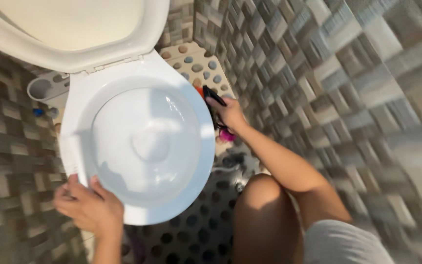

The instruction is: The person scrubs the toilet bowl and seat using a toilet brush and a smaller cleaning brush. They repeatedly scrub the interior and exterior surfaces, then rinse the brushes with a handheld bidet sprayer.

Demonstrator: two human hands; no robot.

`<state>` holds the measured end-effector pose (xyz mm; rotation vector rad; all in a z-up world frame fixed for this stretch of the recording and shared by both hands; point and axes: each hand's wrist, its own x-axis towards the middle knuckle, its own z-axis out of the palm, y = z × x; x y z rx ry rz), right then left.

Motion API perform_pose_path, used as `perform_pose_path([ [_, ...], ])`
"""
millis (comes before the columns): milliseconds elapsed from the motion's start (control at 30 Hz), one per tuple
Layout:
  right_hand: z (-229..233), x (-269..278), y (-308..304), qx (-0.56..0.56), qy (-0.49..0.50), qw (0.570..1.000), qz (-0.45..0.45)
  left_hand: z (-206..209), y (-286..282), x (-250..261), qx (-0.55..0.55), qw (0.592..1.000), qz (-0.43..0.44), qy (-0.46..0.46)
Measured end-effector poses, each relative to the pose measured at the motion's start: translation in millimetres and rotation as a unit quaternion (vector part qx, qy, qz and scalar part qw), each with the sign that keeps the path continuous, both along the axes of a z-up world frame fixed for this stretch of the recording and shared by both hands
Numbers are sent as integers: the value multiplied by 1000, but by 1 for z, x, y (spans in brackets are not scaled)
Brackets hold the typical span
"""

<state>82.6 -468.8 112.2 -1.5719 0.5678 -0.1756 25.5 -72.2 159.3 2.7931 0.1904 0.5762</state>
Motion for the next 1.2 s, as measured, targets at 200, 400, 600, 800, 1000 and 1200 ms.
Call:
perform_pose_path([
  [200, -5, 161, 3, -47, -82, 983, 156, 23, -61, 34, 26, 995, -93, 6],
  [400, -29, 117, -30, -4, -96, 972, 214, 43, -145, 111, -21, 990, -87, 108],
  [600, -65, 179, -11, 173, -45, 967, 183, 21, -169, 142, 52, 991, -81, 92],
  [800, -106, 287, 53, 210, -34, 963, 164, 13, -167, 150, 94, 990, -85, 58],
  [1000, -107, 236, 28, 101, -164, 946, 261, 12, -169, 153, 79, 991, -68, 79],
  [1200, -101, 313, 58, 195, -125, 947, 223, 7, -166, 158, 102, 991, -63, 56],
])
